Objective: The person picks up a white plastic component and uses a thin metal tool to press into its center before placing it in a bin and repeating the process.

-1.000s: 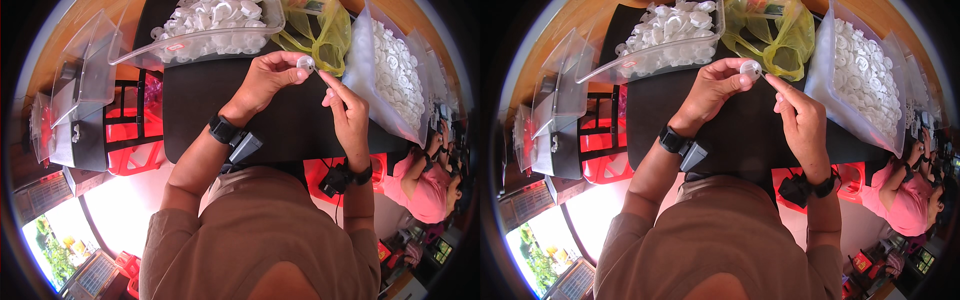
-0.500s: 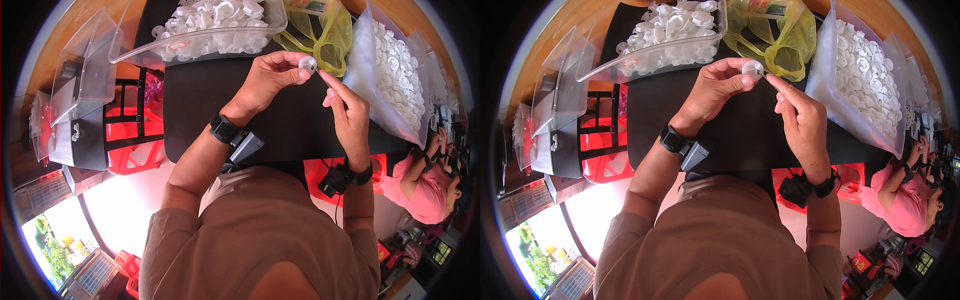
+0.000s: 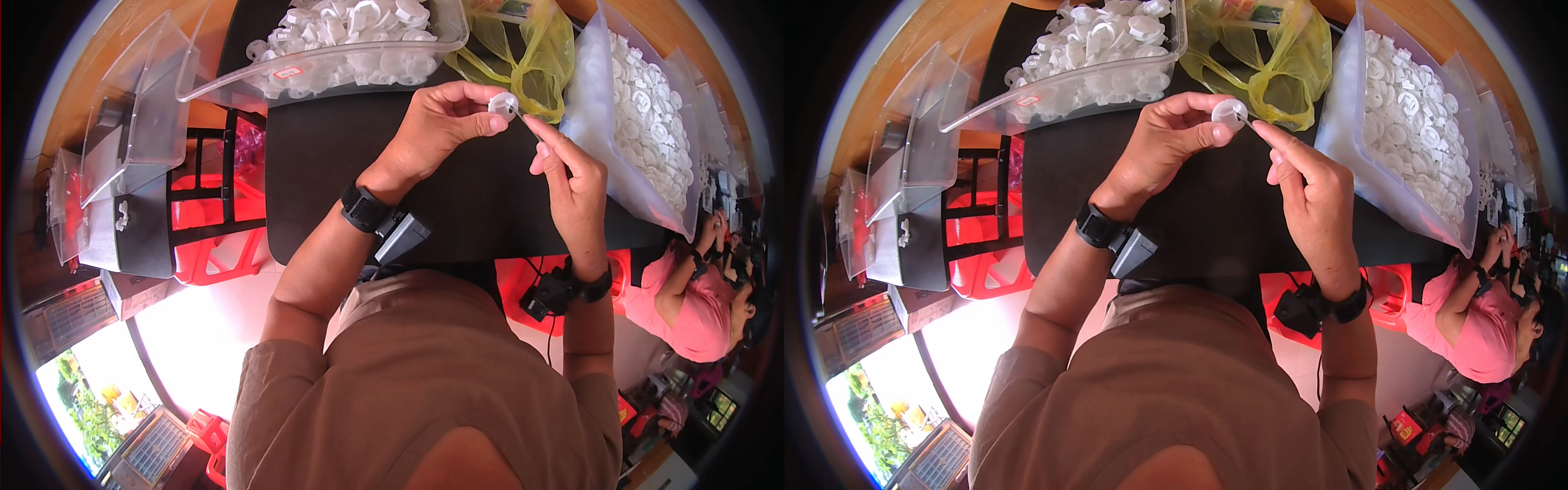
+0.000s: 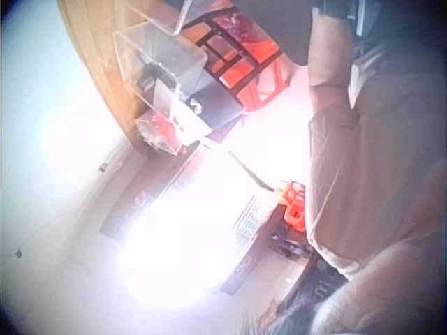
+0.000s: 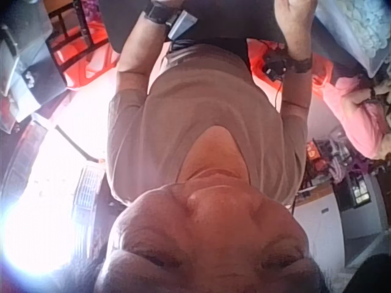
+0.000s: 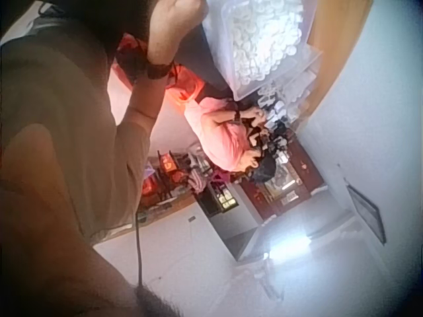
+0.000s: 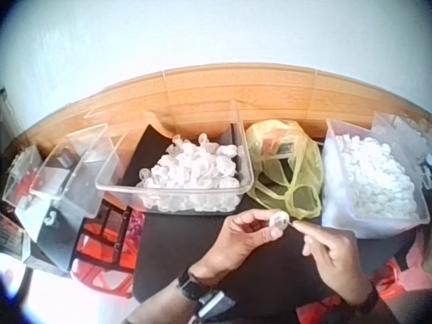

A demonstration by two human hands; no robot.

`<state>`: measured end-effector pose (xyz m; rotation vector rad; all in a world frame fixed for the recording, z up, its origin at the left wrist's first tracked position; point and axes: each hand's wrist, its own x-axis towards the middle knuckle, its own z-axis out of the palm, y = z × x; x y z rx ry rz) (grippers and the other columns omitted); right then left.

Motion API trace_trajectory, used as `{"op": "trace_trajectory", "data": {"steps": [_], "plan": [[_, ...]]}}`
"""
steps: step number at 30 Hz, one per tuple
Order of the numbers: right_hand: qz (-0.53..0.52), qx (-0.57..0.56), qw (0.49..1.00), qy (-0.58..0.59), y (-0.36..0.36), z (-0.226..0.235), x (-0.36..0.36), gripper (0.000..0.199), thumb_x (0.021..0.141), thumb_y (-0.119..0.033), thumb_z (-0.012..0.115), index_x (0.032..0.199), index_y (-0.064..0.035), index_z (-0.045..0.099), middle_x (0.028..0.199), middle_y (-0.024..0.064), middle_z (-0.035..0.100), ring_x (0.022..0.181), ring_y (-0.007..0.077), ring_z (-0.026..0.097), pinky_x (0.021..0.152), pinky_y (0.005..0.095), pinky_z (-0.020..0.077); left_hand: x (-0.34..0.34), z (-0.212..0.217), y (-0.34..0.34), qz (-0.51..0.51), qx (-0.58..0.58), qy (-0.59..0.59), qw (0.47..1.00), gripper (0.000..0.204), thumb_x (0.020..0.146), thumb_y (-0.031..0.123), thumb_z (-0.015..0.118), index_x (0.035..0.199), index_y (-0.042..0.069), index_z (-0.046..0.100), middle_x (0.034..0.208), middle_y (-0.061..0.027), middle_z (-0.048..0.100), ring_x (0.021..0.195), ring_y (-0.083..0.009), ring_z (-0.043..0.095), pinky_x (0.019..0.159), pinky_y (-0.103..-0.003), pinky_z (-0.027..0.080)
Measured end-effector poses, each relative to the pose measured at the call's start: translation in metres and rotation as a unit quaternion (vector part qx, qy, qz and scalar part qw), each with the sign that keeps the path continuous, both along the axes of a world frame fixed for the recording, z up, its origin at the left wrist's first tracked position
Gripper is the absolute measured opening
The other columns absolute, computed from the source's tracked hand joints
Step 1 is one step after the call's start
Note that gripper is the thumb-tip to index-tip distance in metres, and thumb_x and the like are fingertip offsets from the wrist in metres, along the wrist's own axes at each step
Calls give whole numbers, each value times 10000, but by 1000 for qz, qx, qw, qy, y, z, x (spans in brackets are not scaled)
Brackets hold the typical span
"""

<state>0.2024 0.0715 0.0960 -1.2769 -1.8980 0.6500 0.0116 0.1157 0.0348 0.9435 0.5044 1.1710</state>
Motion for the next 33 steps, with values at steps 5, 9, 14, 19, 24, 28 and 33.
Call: {"op": "trace_trajectory", "data": {"steps": [5,9,14,19,24,28,33], "plan": [[5,-1,1000,-16,0,5,-1,304,928,-3,500,1184,-74,648,716,83,592,597,119,532,594,252,458,-1,1,0,6,6,12,1000,305,828,-13,695,1125,13,633,1074,-70,667,987,-139,626,900,-286,509],[6,-1,1000,-22,-1,9,-2,300,930,-4,497,1178,-72,651,705,84,584,589,117,528,586,256,455,-1,3,-1,2,10,10,1000,300,824,-12,699,1117,9,638,1065,-71,670,981,-140,631,895,-282,511],[7,-11,998,-65,-1,16,-1,312,915,9,500,1173,-77,653,682,77,560,574,118,515,569,258,438,2,7,-4,2,5,46,999,287,822,-10,702,1103,6,644,1056,-68,673,976,-137,633,889,-279,514],[11,-1,997,-75,0,32,3,326,902,25,501,1169,-79,655,693,78,559,571,117,509,572,258,437,0,3,-2,21,18,19,999,285,829,14,705,1107,6,640,1059,-72,671,968,-135,635,876,-280,523],[10,7,997,-80,2,26,2,312,908,5,512,1165,-90,660,695,78,564,582,124,524,580,262,444,1,3,-1,-1,-29,-25,999,300,842,45,702,1130,8,625,1059,-80,666,946,-141,641,855,-279,539],[3,19,996,-87,3,25,0,312,909,2,511,1163,-96,662,701,81,574,584,133,534,584,264,449,3,6,-3,16,-41,-47,998,283,819,59,732,1076,-20,645,972,-83,681,872,-134,651,796,-265,551],[9,13,996,-93,4,26,-1,317,910,5,504,1163,-100,663,704,87,579,583,140,541,583,266,451,3,7,-5,10,-53,-48,997,282,825,69,729,1080,-19,647,979,-84,680,879,-136,651,804,-263,550]]}}
